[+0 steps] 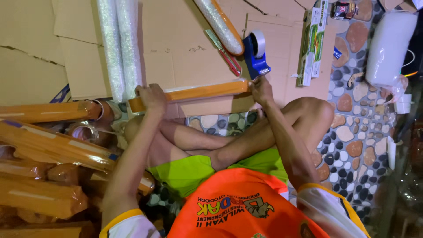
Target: The person sits on the floor and wraps cricket bats with bubble wrap and brown tape. They roll the bubble wrap around the bat, secure it with tape, and place the finished bat aside to repeat the process with another bat.
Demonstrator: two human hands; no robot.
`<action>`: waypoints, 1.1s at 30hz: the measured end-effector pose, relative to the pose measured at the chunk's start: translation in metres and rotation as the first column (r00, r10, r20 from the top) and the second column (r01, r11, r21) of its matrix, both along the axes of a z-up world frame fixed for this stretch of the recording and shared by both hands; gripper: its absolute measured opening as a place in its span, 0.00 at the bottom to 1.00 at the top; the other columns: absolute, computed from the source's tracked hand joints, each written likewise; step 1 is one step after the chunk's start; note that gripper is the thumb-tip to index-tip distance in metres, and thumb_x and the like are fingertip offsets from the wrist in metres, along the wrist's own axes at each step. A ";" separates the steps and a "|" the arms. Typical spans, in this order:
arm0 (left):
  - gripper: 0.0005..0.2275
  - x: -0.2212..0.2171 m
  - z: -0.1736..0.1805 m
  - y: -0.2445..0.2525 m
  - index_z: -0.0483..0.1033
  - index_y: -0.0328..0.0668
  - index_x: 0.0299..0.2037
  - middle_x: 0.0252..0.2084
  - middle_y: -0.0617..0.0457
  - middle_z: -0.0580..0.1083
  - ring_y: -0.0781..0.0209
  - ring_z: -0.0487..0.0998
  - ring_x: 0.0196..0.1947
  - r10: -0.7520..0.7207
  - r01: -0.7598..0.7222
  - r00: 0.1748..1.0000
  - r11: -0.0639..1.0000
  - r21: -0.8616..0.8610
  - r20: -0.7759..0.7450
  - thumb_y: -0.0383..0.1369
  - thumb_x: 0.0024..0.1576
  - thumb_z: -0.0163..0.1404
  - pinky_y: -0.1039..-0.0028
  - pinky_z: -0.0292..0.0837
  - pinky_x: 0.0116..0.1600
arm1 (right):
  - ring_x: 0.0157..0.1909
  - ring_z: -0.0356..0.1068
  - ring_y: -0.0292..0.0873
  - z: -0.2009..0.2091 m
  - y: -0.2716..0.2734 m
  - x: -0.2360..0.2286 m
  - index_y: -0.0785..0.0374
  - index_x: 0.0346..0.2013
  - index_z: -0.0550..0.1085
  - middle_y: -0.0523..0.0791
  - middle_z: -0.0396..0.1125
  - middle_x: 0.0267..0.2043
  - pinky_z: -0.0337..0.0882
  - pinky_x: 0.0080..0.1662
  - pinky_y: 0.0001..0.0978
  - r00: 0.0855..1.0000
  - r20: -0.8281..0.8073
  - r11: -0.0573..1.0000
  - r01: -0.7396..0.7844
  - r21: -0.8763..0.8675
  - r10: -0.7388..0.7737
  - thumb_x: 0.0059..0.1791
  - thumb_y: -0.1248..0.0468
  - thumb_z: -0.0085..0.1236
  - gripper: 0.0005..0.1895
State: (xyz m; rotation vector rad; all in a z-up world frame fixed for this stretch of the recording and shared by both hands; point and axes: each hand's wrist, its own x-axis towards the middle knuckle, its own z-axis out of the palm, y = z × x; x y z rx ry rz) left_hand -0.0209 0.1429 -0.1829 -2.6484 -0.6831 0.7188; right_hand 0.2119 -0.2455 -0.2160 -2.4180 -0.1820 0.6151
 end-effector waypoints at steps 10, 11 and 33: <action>0.19 0.036 -0.012 -0.043 0.76 0.48 0.62 0.59 0.53 0.78 0.47 0.74 0.59 -0.025 0.046 0.942 0.997 0.056 -0.334 0.37 0.72 0.30 0.42 0.55 0.61 | 0.60 0.73 0.66 0.094 0.049 -0.050 0.53 0.57 0.57 0.59 0.71 0.54 0.68 0.64 0.61 0.989 -0.145 0.960 -0.046 -0.277 0.006 0.62 0.47 0.32 0.16; 0.21 0.036 -0.010 -0.041 0.76 0.46 0.62 0.60 0.52 0.78 0.46 0.73 0.60 -0.021 0.037 0.943 0.998 0.041 -0.332 0.38 0.72 0.29 0.41 0.54 0.63 | 0.62 0.72 0.66 0.101 0.054 -0.051 0.52 0.58 0.56 0.57 0.70 0.57 0.67 0.65 0.61 0.988 -0.153 0.949 -0.044 -0.312 -0.005 0.62 0.47 0.30 0.16; 0.16 -0.076 0.218 -0.011 0.84 0.57 0.56 0.50 0.46 0.82 0.38 0.80 0.57 0.231 -0.125 0.971 0.689 -0.714 0.053 0.40 0.59 0.52 0.50 0.71 0.63 | 0.21 0.70 0.40 0.039 0.033 -0.055 0.51 0.37 0.78 0.44 0.67 0.33 0.70 0.23 0.25 0.845 -0.227 0.640 0.519 0.567 -0.484 0.50 0.51 0.62 0.09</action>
